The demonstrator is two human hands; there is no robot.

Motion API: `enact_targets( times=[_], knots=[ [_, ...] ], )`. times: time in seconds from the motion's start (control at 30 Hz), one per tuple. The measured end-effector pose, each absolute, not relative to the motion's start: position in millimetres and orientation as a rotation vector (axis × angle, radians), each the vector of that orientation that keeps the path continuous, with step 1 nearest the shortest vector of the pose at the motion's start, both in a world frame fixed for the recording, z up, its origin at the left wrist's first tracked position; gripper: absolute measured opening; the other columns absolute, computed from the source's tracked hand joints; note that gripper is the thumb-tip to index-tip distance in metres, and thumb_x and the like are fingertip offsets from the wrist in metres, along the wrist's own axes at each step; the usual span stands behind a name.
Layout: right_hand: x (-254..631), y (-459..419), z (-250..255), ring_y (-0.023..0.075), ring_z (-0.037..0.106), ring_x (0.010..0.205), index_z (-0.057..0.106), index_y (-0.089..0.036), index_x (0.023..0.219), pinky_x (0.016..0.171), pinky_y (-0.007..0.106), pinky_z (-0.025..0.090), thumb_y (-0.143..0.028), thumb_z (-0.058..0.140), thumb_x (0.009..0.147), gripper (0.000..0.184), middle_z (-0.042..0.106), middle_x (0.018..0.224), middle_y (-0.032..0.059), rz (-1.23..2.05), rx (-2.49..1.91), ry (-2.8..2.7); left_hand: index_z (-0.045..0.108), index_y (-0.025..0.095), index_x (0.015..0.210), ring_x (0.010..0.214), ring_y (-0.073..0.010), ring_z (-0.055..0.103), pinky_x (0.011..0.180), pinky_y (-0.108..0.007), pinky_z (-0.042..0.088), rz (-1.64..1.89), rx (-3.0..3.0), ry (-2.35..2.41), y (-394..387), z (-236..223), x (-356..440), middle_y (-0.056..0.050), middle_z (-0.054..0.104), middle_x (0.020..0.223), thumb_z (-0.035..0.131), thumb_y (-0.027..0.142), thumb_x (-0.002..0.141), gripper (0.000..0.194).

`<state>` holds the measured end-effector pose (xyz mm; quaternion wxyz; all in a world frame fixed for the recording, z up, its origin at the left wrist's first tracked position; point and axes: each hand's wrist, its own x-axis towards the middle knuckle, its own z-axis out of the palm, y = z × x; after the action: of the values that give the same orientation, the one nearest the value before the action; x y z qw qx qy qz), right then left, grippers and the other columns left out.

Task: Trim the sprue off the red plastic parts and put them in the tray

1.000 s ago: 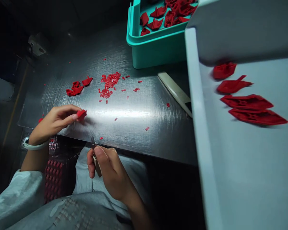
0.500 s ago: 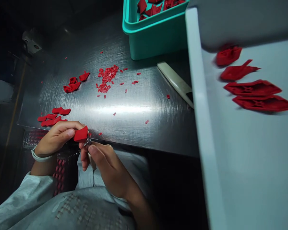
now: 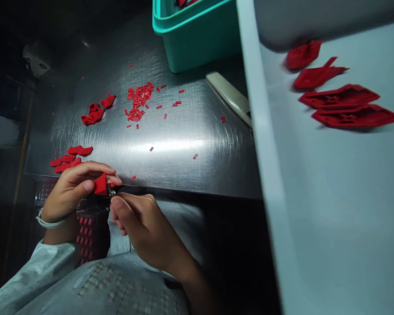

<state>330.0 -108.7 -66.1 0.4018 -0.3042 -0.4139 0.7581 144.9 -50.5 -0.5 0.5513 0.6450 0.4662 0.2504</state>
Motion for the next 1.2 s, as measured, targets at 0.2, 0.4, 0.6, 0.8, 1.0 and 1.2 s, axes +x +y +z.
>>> enact_targets(
  times=[0.2,0.4,0.6,0.8,1.0,1.2],
  knots=[
    [329.4,-110.6,-62.8,0.0134,0.045,0.057,0.044,-0.024,0.069,0.056,0.031,0.032,-0.065,0.035,0.109,0.058,0.047,0.060,-0.0033,1.722,-0.914,-1.225,0.085,0.027,0.103,0.090,-0.0153,0.080,0.077,-0.019,0.061,0.773,1.566,1.146,-60.7,-2.2,146.3,-0.003,0.085,0.097,0.087,0.030,0.087,0.017],
    [329.7,-109.9,-60.1,0.0135,0.048,0.057,0.043,-0.024,0.069,0.057,0.031,0.034,-0.065,0.037,0.109,0.058,0.049,0.062,-0.0027,1.624,-0.925,-1.260,0.086,0.024,0.096,0.077,-0.0155,0.078,0.072,-0.022,0.063,0.816,1.516,1.160,-60.9,-3.6,151.2,-0.005,0.084,0.090,0.089,0.036,0.083,0.018],
    [331.7,-107.8,-59.2,0.0129,0.046,0.056,0.040,-0.023,0.067,0.057,0.031,0.033,-0.066,0.037,0.109,0.060,0.046,0.060,-0.0031,1.655,-0.918,-1.274,0.085,0.023,0.092,0.075,-0.0166,0.076,0.071,-0.025,0.063,0.833,1.440,1.129,-60.5,-9.0,150.8,-0.006,0.083,0.086,0.090,0.040,0.082,0.021],
    [333.7,-106.7,-59.5,0.0122,0.046,0.057,0.038,-0.023,0.067,0.057,0.030,0.033,-0.059,0.040,0.110,0.056,0.047,0.060,-0.0038,1.656,-0.903,-1.268,0.086,0.026,0.093,0.076,-0.0147,0.076,0.071,-0.022,0.061,0.841,1.403,1.106,-59.5,-9.4,152.6,-0.004,0.083,0.086,0.091,0.036,0.082,0.016],
    [336.3,-106.7,-57.7,0.0108,0.042,0.054,0.042,-0.023,0.068,0.054,0.030,0.030,-0.044,0.046,0.109,0.046,0.045,0.059,-0.0056,1.648,-0.910,-1.276,0.086,0.028,0.094,0.076,-0.0130,0.077,0.071,-0.020,0.061,0.858,1.349,1.106,-62.5,-13.8,149.9,-0.002,0.084,0.089,0.092,0.034,0.081,0.016],
    [335.6,-104.5,-58.2,0.0119,0.043,0.055,0.040,-0.024,0.067,0.055,0.030,0.030,-0.043,0.046,0.107,0.045,0.047,0.059,-0.0046,1.650,-0.927,-1.291,0.085,0.028,0.095,0.081,-0.0153,0.078,0.076,-0.023,0.063,0.862,1.304,1.143,-65.9,-21.6,146.1,-0.003,0.085,0.092,0.090,0.043,0.082,0.020]
  ],
)
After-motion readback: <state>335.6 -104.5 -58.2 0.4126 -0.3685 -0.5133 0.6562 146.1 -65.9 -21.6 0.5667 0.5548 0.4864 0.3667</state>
